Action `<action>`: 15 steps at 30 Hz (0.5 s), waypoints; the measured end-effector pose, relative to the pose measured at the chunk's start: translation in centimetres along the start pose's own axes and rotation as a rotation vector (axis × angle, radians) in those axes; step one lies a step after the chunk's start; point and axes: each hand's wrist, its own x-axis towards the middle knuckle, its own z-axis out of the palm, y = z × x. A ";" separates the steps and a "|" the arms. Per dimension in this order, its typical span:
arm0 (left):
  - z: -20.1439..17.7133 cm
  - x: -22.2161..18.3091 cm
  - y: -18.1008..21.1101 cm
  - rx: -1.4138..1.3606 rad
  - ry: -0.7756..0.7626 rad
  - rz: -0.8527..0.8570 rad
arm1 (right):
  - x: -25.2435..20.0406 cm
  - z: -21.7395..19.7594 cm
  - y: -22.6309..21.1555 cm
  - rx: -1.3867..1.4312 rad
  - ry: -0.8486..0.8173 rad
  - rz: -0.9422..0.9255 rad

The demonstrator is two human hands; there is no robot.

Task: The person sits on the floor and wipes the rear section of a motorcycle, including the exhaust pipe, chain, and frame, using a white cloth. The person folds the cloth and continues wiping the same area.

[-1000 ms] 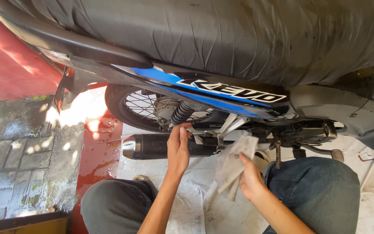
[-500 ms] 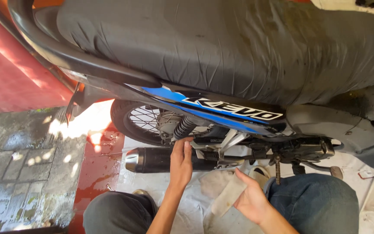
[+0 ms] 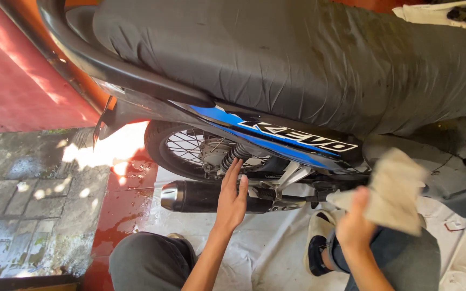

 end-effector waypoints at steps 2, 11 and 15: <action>-0.3 -0.6 2.1 -0.020 -0.011 0.000 | 2.7 3.7 4.8 -0.090 -0.120 -0.276; -0.4 -0.2 0.7 -0.139 -0.033 0.089 | -2.5 10.3 -9.1 -0.519 -0.507 -1.187; 0.0 0.5 -2.6 -0.207 -0.064 0.041 | -4.3 8.0 -13.1 -0.275 -1.371 -0.327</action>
